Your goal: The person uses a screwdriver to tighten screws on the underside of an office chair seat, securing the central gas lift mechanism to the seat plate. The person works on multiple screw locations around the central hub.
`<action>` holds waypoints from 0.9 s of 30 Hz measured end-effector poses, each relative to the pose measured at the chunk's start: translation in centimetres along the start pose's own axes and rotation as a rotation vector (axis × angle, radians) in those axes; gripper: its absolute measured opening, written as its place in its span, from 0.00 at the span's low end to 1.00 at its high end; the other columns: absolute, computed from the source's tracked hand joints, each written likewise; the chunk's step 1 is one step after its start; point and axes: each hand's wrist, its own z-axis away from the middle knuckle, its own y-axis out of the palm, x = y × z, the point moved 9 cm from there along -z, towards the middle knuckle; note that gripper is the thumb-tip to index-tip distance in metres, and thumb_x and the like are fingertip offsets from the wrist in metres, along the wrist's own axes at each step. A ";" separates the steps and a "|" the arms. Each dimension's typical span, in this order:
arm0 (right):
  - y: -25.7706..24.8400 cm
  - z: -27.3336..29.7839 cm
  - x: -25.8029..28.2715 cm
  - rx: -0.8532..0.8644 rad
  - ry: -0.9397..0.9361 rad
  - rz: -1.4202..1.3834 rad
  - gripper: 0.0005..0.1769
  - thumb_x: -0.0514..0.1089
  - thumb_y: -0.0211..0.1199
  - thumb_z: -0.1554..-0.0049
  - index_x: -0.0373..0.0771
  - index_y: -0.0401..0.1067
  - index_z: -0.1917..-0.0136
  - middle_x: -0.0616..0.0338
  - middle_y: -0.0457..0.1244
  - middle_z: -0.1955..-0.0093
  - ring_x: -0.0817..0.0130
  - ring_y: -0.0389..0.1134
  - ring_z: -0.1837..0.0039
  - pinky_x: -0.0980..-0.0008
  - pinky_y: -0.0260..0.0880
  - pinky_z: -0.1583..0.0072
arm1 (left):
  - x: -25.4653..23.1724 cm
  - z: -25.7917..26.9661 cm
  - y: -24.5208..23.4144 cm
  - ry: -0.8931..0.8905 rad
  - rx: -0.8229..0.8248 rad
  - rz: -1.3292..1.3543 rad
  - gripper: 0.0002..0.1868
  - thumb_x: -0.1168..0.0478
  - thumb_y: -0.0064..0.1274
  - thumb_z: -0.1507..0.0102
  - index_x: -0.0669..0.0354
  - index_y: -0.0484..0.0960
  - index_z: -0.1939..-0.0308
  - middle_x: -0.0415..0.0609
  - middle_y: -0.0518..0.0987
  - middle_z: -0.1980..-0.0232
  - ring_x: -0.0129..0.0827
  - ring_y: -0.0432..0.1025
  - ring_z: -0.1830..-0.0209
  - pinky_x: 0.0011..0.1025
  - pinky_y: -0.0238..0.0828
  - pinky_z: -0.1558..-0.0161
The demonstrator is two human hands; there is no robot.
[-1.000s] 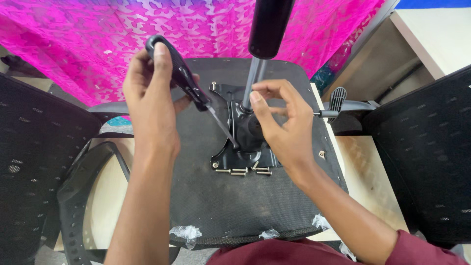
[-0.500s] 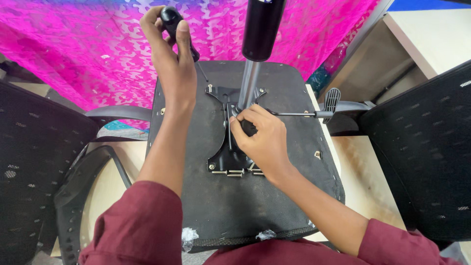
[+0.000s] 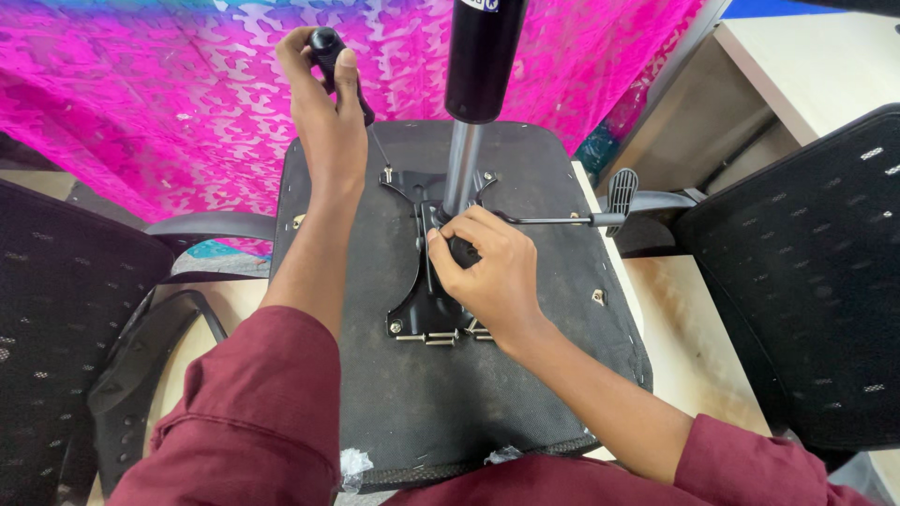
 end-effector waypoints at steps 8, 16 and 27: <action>0.1 0.0 -0.1 -0.013 -0.013 0.011 0.09 0.40 0.70 0.45 0.35 0.74 0.63 0.59 0.65 0.65 0.67 0.65 0.67 0.68 0.61 0.63 | 0.3 -0.4 0.1 -0.014 0.023 -0.002 0.16 0.58 0.50 0.21 0.54 0.63 0.33 0.51 0.78 0.44 0.34 0.74 0.46 0.35 0.75 0.45; 0.0 0.0 0.1 -0.023 -0.034 0.006 0.09 0.40 0.70 0.45 0.35 0.74 0.63 0.59 0.64 0.64 0.65 0.66 0.65 0.67 0.62 0.61 | -4.0 -1.4 1.4 0.166 0.129 -0.250 0.16 0.59 0.60 0.29 0.51 0.75 0.39 0.55 0.75 0.44 0.44 0.76 0.47 0.40 0.74 0.46; 0.1 0.1 -0.1 -0.009 -0.002 0.013 0.09 0.41 0.69 0.44 0.35 0.74 0.63 0.58 0.65 0.64 0.64 0.67 0.65 0.66 0.63 0.61 | -4.7 -2.2 2.3 0.140 0.137 -0.286 0.13 0.60 0.57 0.28 0.48 0.82 0.39 0.54 0.75 0.43 0.45 0.79 0.51 0.39 0.76 0.49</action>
